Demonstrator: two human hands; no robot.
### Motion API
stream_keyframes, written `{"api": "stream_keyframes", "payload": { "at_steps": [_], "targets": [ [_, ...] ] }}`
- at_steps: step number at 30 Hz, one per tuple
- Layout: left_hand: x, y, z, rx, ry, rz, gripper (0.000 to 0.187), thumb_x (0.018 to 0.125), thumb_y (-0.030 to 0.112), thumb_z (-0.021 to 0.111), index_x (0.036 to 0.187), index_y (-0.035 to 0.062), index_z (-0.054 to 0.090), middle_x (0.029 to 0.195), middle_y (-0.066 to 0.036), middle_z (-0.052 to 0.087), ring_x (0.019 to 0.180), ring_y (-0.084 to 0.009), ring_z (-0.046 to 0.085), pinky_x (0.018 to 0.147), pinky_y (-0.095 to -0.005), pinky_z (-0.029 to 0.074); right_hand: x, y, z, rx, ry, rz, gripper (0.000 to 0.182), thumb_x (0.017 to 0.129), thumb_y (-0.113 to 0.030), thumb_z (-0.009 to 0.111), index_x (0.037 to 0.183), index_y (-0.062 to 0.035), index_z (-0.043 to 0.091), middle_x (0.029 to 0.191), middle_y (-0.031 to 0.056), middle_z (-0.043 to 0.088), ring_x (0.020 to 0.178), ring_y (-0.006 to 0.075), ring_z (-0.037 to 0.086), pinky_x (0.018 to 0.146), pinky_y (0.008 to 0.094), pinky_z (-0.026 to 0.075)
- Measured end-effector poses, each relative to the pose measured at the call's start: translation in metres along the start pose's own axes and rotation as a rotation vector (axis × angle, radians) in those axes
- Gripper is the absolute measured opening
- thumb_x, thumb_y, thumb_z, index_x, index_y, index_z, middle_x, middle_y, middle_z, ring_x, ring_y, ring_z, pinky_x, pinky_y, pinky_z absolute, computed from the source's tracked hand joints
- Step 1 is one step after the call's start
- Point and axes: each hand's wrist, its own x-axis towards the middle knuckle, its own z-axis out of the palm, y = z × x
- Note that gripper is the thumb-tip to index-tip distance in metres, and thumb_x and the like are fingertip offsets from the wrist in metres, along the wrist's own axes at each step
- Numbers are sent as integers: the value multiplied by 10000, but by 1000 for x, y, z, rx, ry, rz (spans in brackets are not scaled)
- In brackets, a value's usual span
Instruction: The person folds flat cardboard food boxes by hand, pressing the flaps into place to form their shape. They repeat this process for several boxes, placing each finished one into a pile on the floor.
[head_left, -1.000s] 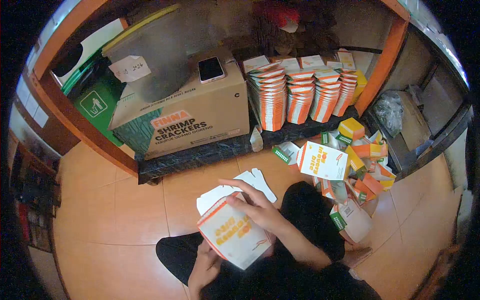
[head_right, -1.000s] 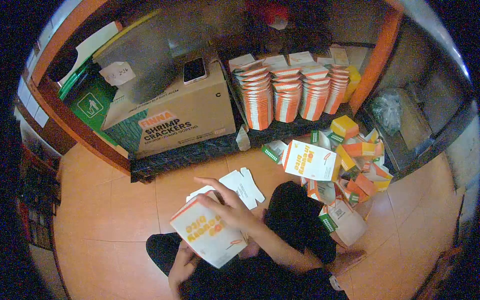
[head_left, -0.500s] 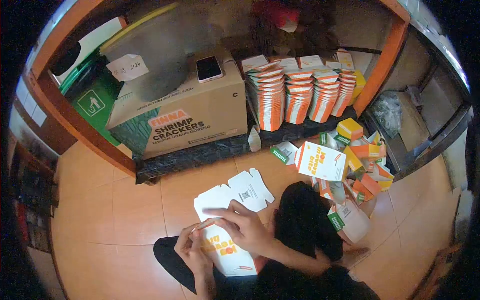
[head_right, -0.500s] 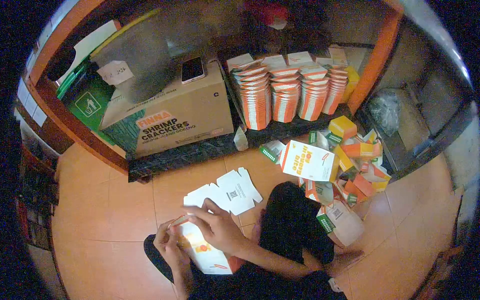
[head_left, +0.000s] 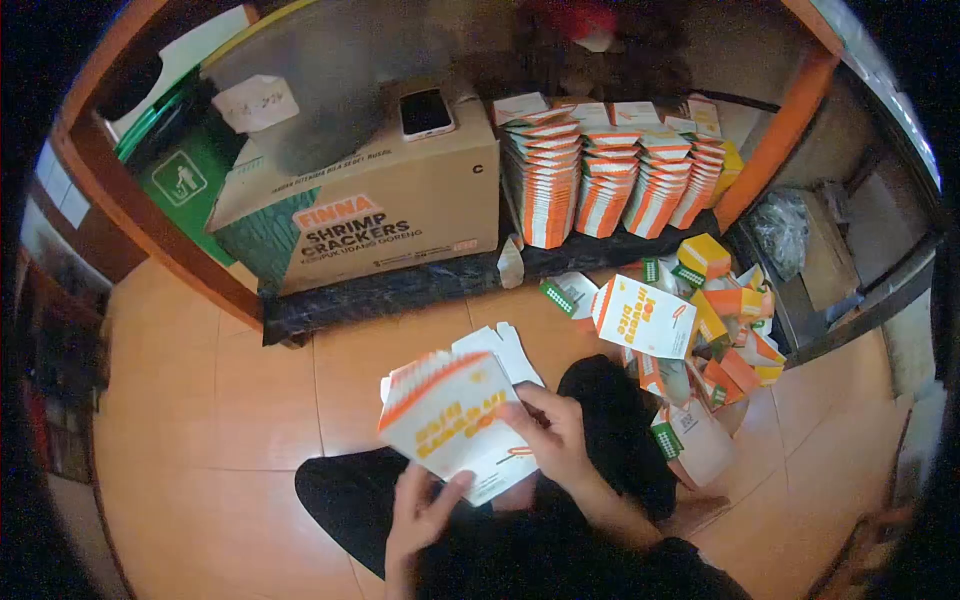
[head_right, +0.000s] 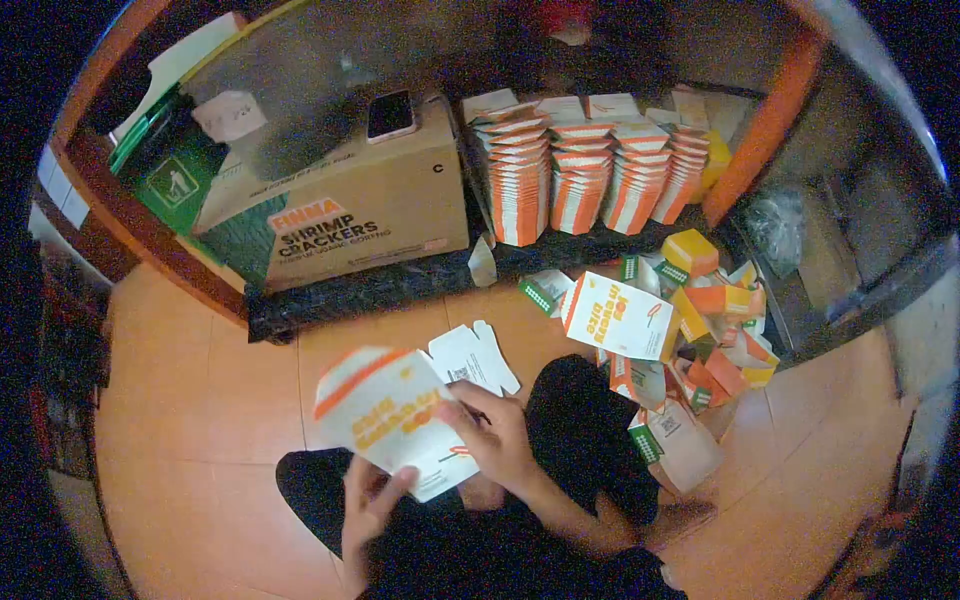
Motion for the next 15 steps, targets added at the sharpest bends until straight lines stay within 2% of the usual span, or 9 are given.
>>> {"api": "stream_keyframes", "payload": {
  "at_steps": [1, 2, 5, 7, 8, 9, 11, 12, 15],
  "targets": [
    [0, -4, -6, -31, -2, -7, 286, 884, 11, 595, 1162, -58, 594, 1005, -159, 665, 914, -177, 635, 774, -293, 515, 3, -1, -6, -8, -87, -110, 210, 833, -133, 684, 994, 2, 687, 643, 11, 549, 581, 53, 458, 487, 229, 357],
    [3, -15, -13, 109, 43, 45, 167, 855, -6, 567, 936, -37, 710, 895, -166, 685, 799, -192, 655, 717, -289, 518, 6, -8, -16, -34, -309, -185, 359, 733, -97, 748, 1090, -78, 712, 788, 17, 616, 683, 96, 528, 541, 235, 381],
    [12, -12, -13, -467, -115, -23, 198, 788, -47, 549, 739, -11, 737, 829, -159, 692, 661, -199, 634, 617, -273, 493, -2, -4, -29, -177, -371, -271, 479, 604, -79, 842, 1061, -185, 742, 945, 34, 606, 795, 144, 572, 649, 272, 435],
    [21, -22, -4, -206, -304, 57, 186, 790, -78, 575, 827, -3, 742, 857, -151, 695, 888, -230, 651, 802, -313, 502, -10, -17, -53, -255, -379, -167, 462, 591, -46, 832, 1026, -176, 746, 1005, 65, 629, 885, 208, 623, 749, 327, 512],
    [25, -41, 2, -161, -406, 188, 284, 784, 15, 680, 1068, -4, 687, 1198, -159, 630, 1233, -296, 520, 1019, -396, 415, -16, -25, -72, -302, -411, -47, 411, 599, -62, 836, 986, -172, 754, 1063, 103, 638, 907, 211, 633, 764, 313, 509],
    [25, -24, 6, -339, -492, 98, 633, 759, 3, 704, 1354, 35, 489, 1449, -145, 413, 1399, -281, 300, 1137, -433, 258, -13, -47, -87, -485, -371, -120, 372, 609, -44, 820, 965, -124, 750, 1085, 115, 642, 914, 205, 630, 752, 295, 498],
    [32, -23, 11, -445, -437, 114, 738, 780, 23, 680, 1444, 61, 361, 1530, -112, 272, 1427, -269, 228, 1157, -440, 204, -31, -47, -124, -635, 94, -171, 353, 712, -115, 750, 1059, -91, 692, 1099, 120, 613, 958, 237, 598, 812, 342, 469],
    [39, -33, 2, -323, -397, 143, 700, 793, 34, 664, 1433, 69, 382, 1511, -110, 301, 1418, -265, 246, 1150, -440, 221, -39, -47, -142, -682, 322, -165, 355, 763, -151, 715, 1106, -74, 663, 1106, 122, 599, 980, 252, 582, 842, 366, 454],
    [54, -98, -18, 210, -62, 188, 471, 819, 66, 621, 1285, 104, 568, 1321, -148, 510, 1257, -284, 455, 1062, -405, 353, -28, -89, -158, -1416, 493, -164, 460, 853, -145, 646, 1297, -68, 556, 1303, 174, 471, 1166, 305, 490, 986, 429, 393]
  ]
}}
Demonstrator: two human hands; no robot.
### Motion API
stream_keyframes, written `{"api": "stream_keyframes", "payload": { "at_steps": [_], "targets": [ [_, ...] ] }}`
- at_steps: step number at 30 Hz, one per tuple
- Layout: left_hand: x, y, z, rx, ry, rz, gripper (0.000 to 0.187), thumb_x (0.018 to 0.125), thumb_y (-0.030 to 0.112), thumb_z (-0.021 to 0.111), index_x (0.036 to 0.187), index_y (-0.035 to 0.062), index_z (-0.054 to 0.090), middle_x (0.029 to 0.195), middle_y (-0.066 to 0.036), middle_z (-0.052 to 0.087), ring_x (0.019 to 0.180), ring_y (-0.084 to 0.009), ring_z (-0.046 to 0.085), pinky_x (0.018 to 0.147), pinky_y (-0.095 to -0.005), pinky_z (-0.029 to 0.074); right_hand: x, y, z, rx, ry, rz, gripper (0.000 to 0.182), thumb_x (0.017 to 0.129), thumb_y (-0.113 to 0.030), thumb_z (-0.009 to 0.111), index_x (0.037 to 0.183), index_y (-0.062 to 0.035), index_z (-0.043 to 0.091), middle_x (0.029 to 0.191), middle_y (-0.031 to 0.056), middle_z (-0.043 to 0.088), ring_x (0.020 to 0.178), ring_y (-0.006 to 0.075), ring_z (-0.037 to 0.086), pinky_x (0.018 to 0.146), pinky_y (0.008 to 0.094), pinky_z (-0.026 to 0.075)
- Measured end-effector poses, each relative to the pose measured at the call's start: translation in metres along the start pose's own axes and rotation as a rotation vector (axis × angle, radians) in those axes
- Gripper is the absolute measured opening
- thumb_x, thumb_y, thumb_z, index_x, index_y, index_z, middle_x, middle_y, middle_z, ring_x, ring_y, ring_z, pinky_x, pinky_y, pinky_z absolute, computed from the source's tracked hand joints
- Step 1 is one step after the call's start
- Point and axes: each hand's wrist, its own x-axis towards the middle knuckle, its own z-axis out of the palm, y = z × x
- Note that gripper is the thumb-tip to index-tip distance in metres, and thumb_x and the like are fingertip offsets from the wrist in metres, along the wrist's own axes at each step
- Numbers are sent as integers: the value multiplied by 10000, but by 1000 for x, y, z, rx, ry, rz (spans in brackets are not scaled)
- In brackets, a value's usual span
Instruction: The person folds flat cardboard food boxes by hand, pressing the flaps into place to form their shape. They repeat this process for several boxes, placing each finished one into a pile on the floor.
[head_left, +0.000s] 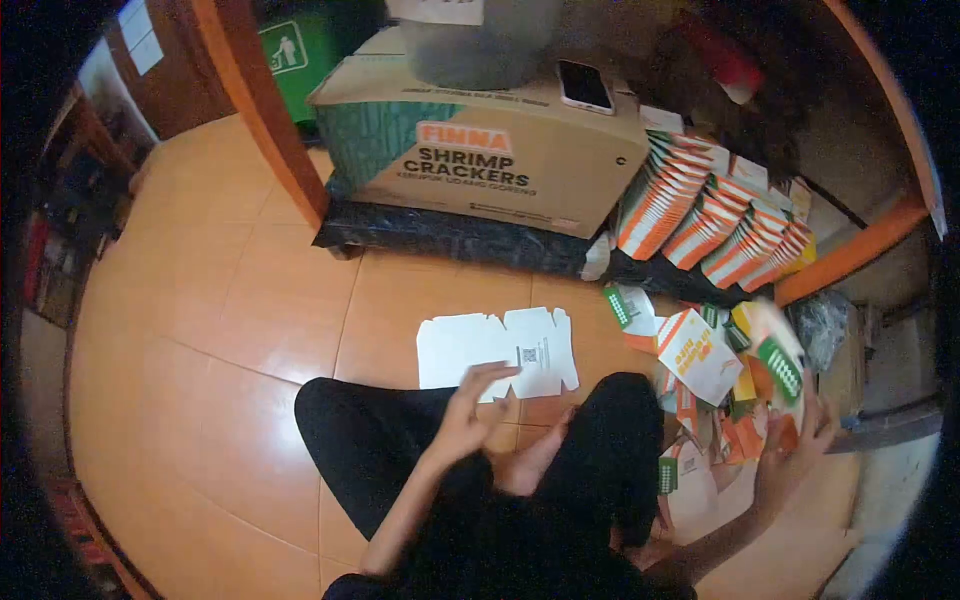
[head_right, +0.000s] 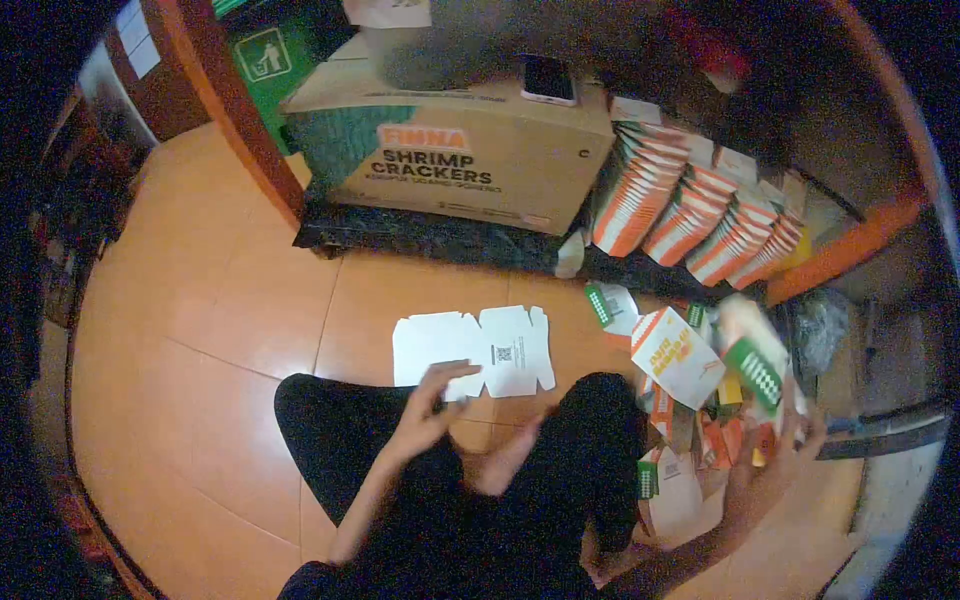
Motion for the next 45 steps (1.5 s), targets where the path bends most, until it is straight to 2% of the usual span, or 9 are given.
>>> {"api": "stream_keyframes", "payload": {
  "at_steps": [2, 3, 6, 8, 9, 13, 21, 39, 45],
  "targets": [
    [-10, -68, -3, 201, 214, -121, 350, 821, 87, 611, 1170, 92, 620, 1135, -166, 583, 1012, -335, 576, 881, -372, 467, 8, -13, 1, -219, 80, -32, 491, 864, -142, 636, 1335, -59, 525, 1355, 181, 415, 1232, 323, 440, 1031, 450, 358],
    [-13, -85, -8, 200, 292, -301, 351, 819, 128, 620, 1166, 72, 616, 1119, -193, 581, 991, -358, 573, 890, -400, 464, 6, -10, 25, 107, 177, -75, 515, 820, -119, 662, 1315, -53, 537, 1313, 169, 466, 1245, 345, 433, 1056, 462, 333],
    [-14, -124, -15, 342, 546, -353, 460, 793, 159, 637, 1177, -81, 552, 1165, -282, 497, 1091, -408, 504, 947, -444, 417, -6, -62, 91, 517, -190, -48, 366, 849, -87, 637, 1206, -23, 589, 1197, 150, 571, 1179, 296, 508, 1014, 394, 387],
    [-14, -148, -17, 390, 552, -482, 493, 780, 161, 646, 1181, -105, 535, 1178, -287, 473, 1124, -416, 473, 965, -452, 397, -20, -106, 145, 556, -452, -80, 257, 827, -41, 635, 1083, -25, 648, 963, 97, 669, 906, 208, 650, 823, 322, 492],
    [-14, -156, -17, 411, 551, -545, 511, 774, 162, 651, 1183, -117, 526, 1184, -289, 461, 1141, -420, 458, 974, -456, 388, -36, -112, 190, 743, -602, 26, 278, 821, -66, 648, 1099, -48, 654, 1026, 162, 668, 973, 325, 637, 903, 396, 469],
    [-16, -164, -15, 358, 591, -544, 495, 762, 162, 662, 1172, -93, 553, 1165, -268, 479, 1144, -407, 455, 993, -456, 375, -91, -112, 333, 309, -708, 97, 453, 747, -204, 736, 1109, 34, 605, 1090, 218, 623, 1056, 362, 584, 939, 440, 446],
    [-16, -180, -11, 237, 667, -541, 470, 751, 160, 657, 1159, -62, 584, 1078, -246, 505, 1024, -399, 518, 948, -451, 410, -105, -108, 359, -14, -572, 328, 584, 680, -312, 785, 1090, 43, 569, 1096, 221, 591, 1076, 378, 537, 948, 458, 422],
    [-16, -166, -6, 363, 634, -504, 514, 717, 200, 695, 1135, -74, 575, 1028, -223, 504, 964, -373, 522, 877, -438, 432, -109, -89, 372, 350, -412, 288, 507, 617, -182, 818, 988, 3, 526, 992, 202, 584, 960, 394, 568, 843, 454, 447],
    [-18, -172, -6, 435, 627, -465, 523, 724, 189, 725, 1152, -72, 574, 1076, -209, 518, 987, -351, 544, 896, -420, 453, -108, -74, 393, 726, -563, 594, 445, 636, -107, 827, 950, -18, 525, 961, 129, 605, 903, 257, 609, 830, 350, 462]
  ]
}}
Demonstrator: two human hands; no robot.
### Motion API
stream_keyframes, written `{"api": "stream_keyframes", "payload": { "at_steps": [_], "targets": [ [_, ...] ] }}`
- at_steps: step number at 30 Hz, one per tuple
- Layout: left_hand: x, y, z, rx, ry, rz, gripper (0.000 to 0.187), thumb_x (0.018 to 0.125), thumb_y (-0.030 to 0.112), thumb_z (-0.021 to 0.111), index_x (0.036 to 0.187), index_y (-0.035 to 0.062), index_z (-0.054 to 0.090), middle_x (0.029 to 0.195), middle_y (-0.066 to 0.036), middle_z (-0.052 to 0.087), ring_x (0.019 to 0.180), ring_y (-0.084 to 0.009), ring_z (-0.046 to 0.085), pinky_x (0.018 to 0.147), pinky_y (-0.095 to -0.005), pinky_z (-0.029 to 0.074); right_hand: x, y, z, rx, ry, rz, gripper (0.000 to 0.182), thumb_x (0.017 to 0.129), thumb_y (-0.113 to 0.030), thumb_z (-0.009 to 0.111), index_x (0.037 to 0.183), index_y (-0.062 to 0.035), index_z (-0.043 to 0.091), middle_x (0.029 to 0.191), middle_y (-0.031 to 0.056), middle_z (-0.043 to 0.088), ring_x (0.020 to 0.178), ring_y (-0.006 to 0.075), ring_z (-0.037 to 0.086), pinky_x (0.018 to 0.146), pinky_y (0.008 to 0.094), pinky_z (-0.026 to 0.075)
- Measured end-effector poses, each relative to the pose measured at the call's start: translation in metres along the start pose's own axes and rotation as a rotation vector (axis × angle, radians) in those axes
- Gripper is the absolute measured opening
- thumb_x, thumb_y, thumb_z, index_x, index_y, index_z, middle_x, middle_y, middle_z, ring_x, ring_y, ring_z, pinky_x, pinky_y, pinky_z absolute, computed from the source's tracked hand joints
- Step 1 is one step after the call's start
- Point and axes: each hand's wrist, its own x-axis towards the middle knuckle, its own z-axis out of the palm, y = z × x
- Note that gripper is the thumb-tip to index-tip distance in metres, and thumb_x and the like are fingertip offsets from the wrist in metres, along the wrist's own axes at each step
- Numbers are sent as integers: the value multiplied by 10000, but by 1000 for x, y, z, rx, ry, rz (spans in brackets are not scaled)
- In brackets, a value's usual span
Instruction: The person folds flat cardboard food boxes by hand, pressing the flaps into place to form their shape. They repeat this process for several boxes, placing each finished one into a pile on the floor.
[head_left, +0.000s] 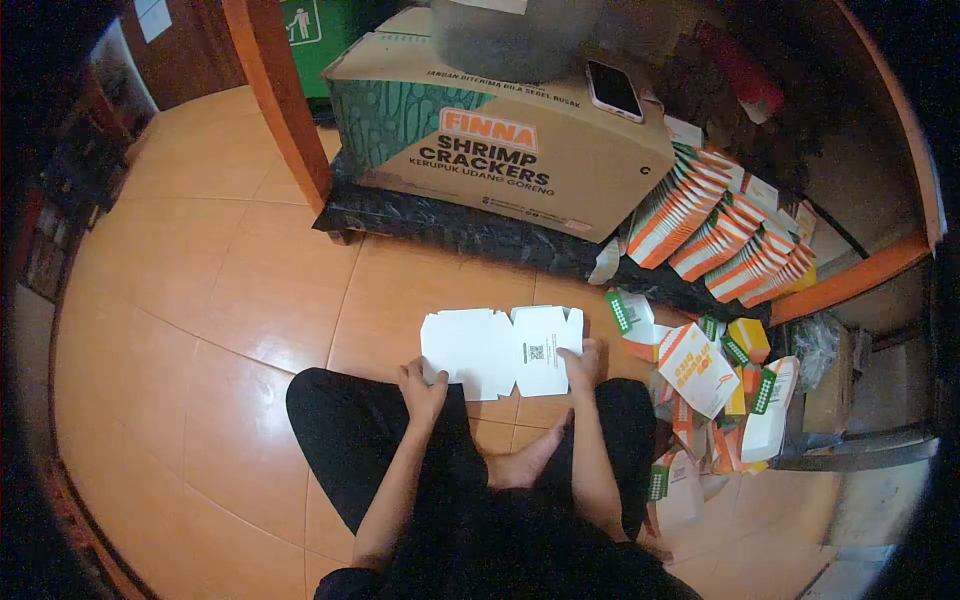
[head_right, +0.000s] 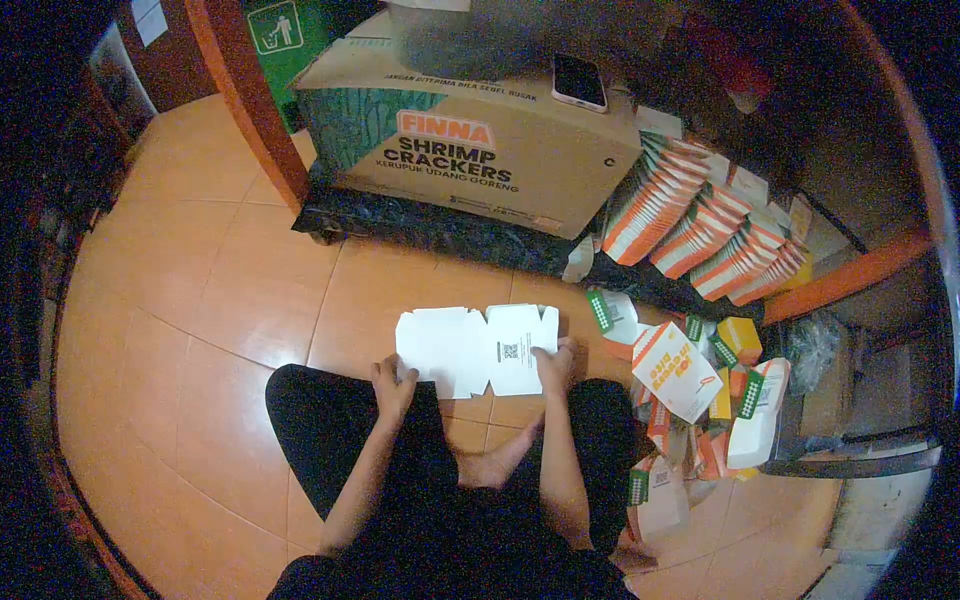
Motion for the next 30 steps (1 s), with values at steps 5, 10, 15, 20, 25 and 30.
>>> {"api": "stream_keyframes", "payload": {
  "at_steps": [5, 10, 15, 20, 25, 30],
  "targets": [
    [18, -32, 11, -143, -119, -122, 520, 779, 218, 726, 1175, -60, 536, 1182, -216, 520, 1031, -284, 549, 850, -384, 467, -8, -17, -16, 534, -135, -40, 377, 758, -17, 711, 1082, 12, 522, 1048, 130, 643, 983, 186, 602, 876, 291, 446],
    [25, 52, -42, -739, -199, -238, 588, 866, 269, 708, 1284, -44, 437, 1244, -214, 526, 1120, -252, 536, 929, -373, 454, -59, -92, -86, 632, -349, -59, 383, 825, -22, 643, 1193, 26, 548, 1112, 99, 651, 1016, 166, 599, 922, 268, 419],
    [0, 112, -99, -752, -567, -192, 462, 872, 224, 705, 1199, -54, 535, 1046, -111, 643, 942, -162, 602, 803, -312, 507, -107, -109, -156, 438, -290, -29, 319, 841, -54, 652, 1137, 17, 556, 1064, 100, 670, 948, 152, 625, 849, 278, 468],
    [-47, 116, -127, -669, -747, -161, 421, 848, 195, 728, 1167, -30, 573, 1025, -115, 664, 907, -170, 630, 808, -332, 519, -129, -81, -206, -448, -556, -16, 546, 809, -119, 718, 1256, 76, 473, 1169, 201, 585, 880, 232, 663, 770, 328, 518],
    [-92, 105, -144, -543, -791, -149, 402, 858, 199, 718, 1176, 0, 573, 1027, -93, 666, 917, -165, 629, 820, -330, 519, -139, -147, -161, -394, -207, -455, 435, 860, -124, 646, 1257, -8, 514, 1175, 188, 580, 1006, 335, 616, 861, 388, 491],
    [-114, 113, -164, -480, -810, 86, 323, 884, 181, 691, 1147, 24, 588, 924, -71, 675, 837, -110, 621, 738, -288, 510, -131, -215, -54, -348, -657, -441, 250, 955, -272, 493, 949, -37, 577, 912, 188, 658, 873, 373, 644, 755, 471, 509]
  ]
}}
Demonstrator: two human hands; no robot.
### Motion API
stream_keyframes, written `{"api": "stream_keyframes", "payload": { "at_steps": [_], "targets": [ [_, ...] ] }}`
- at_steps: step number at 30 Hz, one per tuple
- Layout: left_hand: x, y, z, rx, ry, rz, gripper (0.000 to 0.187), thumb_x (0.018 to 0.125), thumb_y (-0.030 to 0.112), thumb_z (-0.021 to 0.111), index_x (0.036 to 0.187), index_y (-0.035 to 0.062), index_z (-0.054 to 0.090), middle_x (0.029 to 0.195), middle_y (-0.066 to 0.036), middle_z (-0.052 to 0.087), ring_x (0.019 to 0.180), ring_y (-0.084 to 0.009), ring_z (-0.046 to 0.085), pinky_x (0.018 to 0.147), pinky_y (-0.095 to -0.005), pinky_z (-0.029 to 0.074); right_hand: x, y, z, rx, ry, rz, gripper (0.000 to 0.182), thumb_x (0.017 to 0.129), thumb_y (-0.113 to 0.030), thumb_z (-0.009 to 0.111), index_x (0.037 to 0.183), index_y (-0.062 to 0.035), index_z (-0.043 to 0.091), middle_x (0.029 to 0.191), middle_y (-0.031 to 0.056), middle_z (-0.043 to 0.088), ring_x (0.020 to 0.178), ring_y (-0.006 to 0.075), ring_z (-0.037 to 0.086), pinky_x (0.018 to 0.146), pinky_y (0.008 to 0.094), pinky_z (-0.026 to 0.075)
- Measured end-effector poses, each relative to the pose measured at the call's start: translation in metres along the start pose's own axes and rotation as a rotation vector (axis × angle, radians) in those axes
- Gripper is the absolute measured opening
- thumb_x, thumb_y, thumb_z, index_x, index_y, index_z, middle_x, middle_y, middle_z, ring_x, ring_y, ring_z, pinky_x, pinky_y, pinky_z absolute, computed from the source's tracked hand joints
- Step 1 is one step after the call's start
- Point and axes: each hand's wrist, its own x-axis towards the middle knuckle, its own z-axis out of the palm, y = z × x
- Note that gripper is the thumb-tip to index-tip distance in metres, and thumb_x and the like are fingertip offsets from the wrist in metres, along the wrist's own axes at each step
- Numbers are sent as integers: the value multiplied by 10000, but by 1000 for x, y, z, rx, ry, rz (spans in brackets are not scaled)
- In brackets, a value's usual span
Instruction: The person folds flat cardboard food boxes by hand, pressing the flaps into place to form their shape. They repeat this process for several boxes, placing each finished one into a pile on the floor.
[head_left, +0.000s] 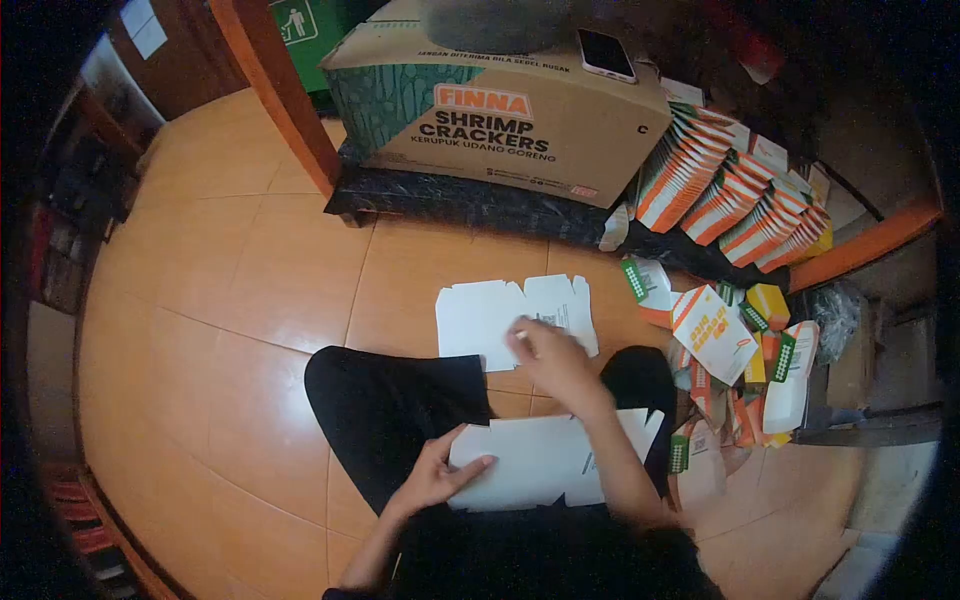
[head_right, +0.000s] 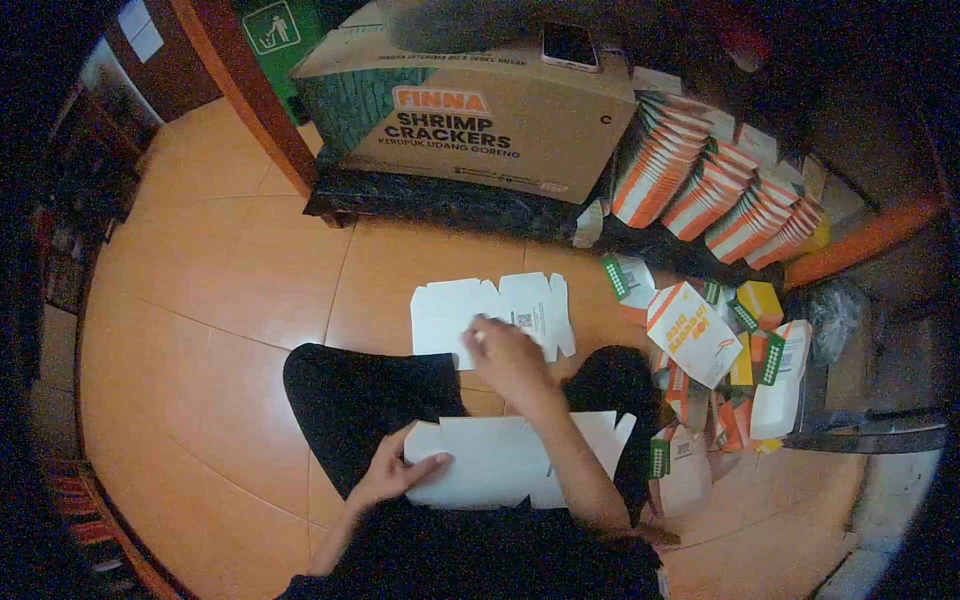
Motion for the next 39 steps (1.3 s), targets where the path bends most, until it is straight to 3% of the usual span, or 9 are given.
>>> {"api": "stream_keyframes", "payload": {
  "at_steps": [5, 8, 11, 12, 19, 27, 30, 35, 39],
  "targets": [
    [-22, -13, 5, 54, 300, -94, 225, 929, 201, 621, 1050, 12, 624, 854, -90, 667, 763, -85, 609, 643, -273, 487, -8, 5, 73, -72, -524, -76, 462, 961, -400, 457, 848, -1, 662, 821, 241, 663, 847, 455, 636, 806, 547, 491],
    [-22, -12, 14, -57, 393, -96, 219, 967, 188, 554, 1013, -12, 632, 842, -78, 667, 795, -79, 600, 678, -258, 472, -36, -9, 72, -91, -573, 51, 623, 983, -467, 365, 745, 14, 681, 746, 262, 647, 753, 455, 638, 722, 523, 500],
    [-28, -13, 16, -116, 424, -160, 232, 981, 184, 525, 1031, -21, 620, 865, -73, 665, 829, -94, 598, 723, -262, 466, -65, -16, 82, -156, -360, -101, 695, 997, -453, 319, 614, 23, 651, 616, 274, 601, 644, 461, 625, 647, 541, 496],
    [-30, -13, 17, -113, 430, -189, 237, 985, 186, 516, 1042, -23, 614, 877, -71, 664, 843, -100, 597, 740, -264, 464, -68, -13, 84, -222, -310, -168, 508, 979, -368, 423, 747, 8, 675, 575, 202, 617, 527, 400, 623, 521, 521, 500],
    [-53, -16, 14, -91, 344, -156, 322, 988, 193, 473, 1227, -19, 507, 1051, -137, 651, 957, -166, 598, 850, -314, 461, -84, 0, 111, -89, -48, -299, 495, 983, -317, 433, 637, -45, 659, 492, 173, 578, 430, 346, 593, 452, 487, 478],
    [-52, -9, 8, -47, 320, -99, 347, 971, 137, 491, 1291, 2, 484, 1084, -125, 644, 986, -151, 584, 863, -300, 453, -71, -16, 75, -187, -220, -326, 467, 988, -321, 430, 726, -39, 695, 566, 170, 608, 520, 355, 625, 482, 456, 497],
    [-51, -6, 12, -80, 336, -96, 296, 973, 131, 502, 1242, 12, 534, 1055, -96, 649, 925, -112, 574, 792, -264, 461, -64, -21, 58, -453, -382, -391, 405, 966, -360, 461, 782, -62, 666, 605, 159, 614, 569, 390, 630, 548, 485, 515],
    [-55, -21, 9, 102, 331, 50, 102, 910, 65, 573, 945, 17, 657, 866, -55, 678, 710, -72, 594, 594, -216, 437, 2, 3, 44, -102, -338, -343, 424, 938, -410, 501, 756, -51, 635, 619, 177, 617, 630, 378, 640, 591, 460, 510],
    [-64, -30, 11, 50, 404, 38, 60, 842, 6, 607, 806, 4, 655, 755, -50, 662, 634, -62, 580, 557, -193, 402, 11, 25, 83, 34, -945, -100, 622, 977, -521, 368, 768, -3, 642, 679, 170, 657, 696, 359, 655, 669, 458, 505]
  ]
}}
